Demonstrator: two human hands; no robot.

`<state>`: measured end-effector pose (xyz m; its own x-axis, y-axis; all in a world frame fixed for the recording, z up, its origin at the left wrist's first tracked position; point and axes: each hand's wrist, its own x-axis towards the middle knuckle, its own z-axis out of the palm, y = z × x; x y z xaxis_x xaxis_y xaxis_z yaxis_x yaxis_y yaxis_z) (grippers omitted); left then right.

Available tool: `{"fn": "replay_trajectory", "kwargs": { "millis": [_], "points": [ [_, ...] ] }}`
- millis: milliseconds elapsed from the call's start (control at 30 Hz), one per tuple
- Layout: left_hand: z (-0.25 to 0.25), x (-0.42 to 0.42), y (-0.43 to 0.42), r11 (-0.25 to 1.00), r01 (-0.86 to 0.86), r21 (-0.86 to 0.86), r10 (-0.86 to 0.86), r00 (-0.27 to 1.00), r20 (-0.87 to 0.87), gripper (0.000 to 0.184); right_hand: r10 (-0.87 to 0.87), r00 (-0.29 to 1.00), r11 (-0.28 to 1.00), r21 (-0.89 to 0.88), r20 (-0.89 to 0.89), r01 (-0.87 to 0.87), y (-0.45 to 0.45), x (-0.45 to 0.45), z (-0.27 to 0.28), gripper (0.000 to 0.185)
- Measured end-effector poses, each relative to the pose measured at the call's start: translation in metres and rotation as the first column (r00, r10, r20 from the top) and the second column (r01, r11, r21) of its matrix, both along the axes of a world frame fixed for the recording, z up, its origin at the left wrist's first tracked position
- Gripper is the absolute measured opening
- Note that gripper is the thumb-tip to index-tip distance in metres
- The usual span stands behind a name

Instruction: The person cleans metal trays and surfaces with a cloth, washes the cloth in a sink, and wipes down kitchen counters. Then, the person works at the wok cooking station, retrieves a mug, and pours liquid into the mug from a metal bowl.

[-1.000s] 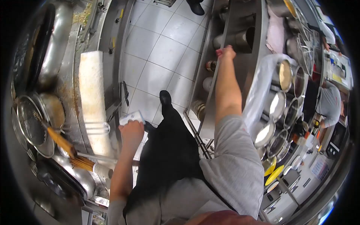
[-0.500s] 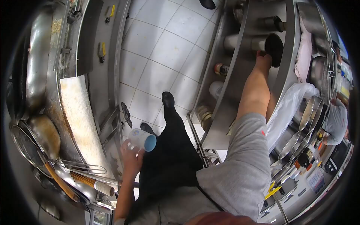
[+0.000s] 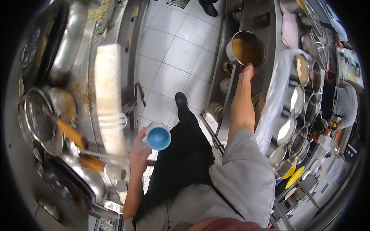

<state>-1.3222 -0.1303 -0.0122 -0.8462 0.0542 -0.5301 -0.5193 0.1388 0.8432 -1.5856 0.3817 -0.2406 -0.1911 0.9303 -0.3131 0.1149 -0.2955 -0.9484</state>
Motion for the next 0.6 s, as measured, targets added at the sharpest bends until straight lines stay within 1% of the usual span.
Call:
{"fn": "replay_trajectory", "kwargs": {
  "millis": [33,67,100,133,167,200,233,267,300,333,367,400,433,467,500,600],
  "points": [
    [0.006,0.012,-0.005,0.995,-0.066,0.079,0.064,0.998,0.025,0.036,0.090,0.994,0.996,-0.015,-0.057,-0.090,-0.020,0.020,0.024,0.018],
    [0.022,0.017,-0.004,0.978,-0.135,0.158,0.128,0.990,0.053,0.037,0.157,0.987,0.987,-0.013,-0.034,-0.158,-0.030,0.037,0.040,0.016],
    [0.044,0.024,0.000,0.955,-0.192,0.224,0.195,0.981,0.012,0.029,0.225,0.974,0.974,-0.012,-0.010,-0.226,-0.042,0.055,0.058,0.015],
    [0.045,0.037,-0.005,0.925,-0.276,0.261,0.288,0.958,-0.010,0.012,0.294,0.956,0.956,-0.009,0.015,-0.294,-0.053,0.073,0.075,0.014],
    [0.050,0.053,-0.015,0.950,-0.215,0.225,0.246,0.962,-0.121,0.009,0.364,0.917,0.926,0.043,0.162,-0.375,-0.073,0.091,0.112,0.009],
    [0.054,0.069,-0.029,0.971,-0.160,0.179,0.198,0.954,-0.225,0.010,0.422,0.886,0.888,0.109,0.191,-0.446,-0.084,0.108,0.136,0.009],
    [0.046,0.088,-0.046,0.973,-0.124,0.196,0.175,0.946,-0.272,0.020,0.472,0.852,0.841,0.173,0.225,-0.512,-0.094,0.125,0.154,0.009],
    [0.053,0.100,-0.052,0.963,-0.149,0.223,0.208,0.941,-0.266,0.016,0.517,0.816,0.786,0.236,0.259,-0.572,-0.105,0.139,0.173,0.010],
    [0.065,0.110,-0.059,0.953,-0.173,0.250,0.238,0.936,-0.260,0.015,0.545,0.819,0.759,0.308,0.182,-0.574,-0.117,0.152,0.191,0.020],
    [0.075,0.121,-0.066,0.942,-0.196,0.273,0.267,0.931,-0.251,0.017,0.584,0.780,0.697,0.353,0.225,-0.624,-0.128,0.165,0.212,0.021],
    [0.083,0.131,-0.073,0.946,-0.177,0.271,0.254,0.925,-0.282,0.019,0.615,0.741,0.632,0.392,0.271,-0.668,-0.137,0.178,0.237,0.022],
    [0.089,0.142,-0.078,0.928,-0.201,0.314,0.290,0.918,-0.269,0.020,0.639,0.700,0.561,0.430,0.318,-0.707,-0.148,0.189,0.267,0.023],
    [0.096,0.152,-0.082,0.906,-0.226,0.357,0.327,0.911,-0.252,0.020,0.643,0.673,0.493,0.475,0.365,-0.729,-0.171,0.208,0.308,0.026],
    [0.099,0.160,-0.086,0.882,-0.251,0.399,0.362,0.902,-0.233,0.022,0.658,0.646,0.443,0.494,0.387,-0.748,-0.178,0.218,0.330,0.026],
    [0.090,0.171,-0.100,0.897,-0.187,0.401,0.317,0.904,-0.286,0.025,0.671,0.617,0.390,0.512,0.411,-0.765,-0.182,0.226,0.347,0.026],
    [0.106,0.197,-0.111,0.889,-0.258,0.378,0.378,0.880,-0.289,0.024,0.660,0.556,0.239,0.562,0.504,-0.792,-0.209,0.256,0.408,0.026]
  ]
}}
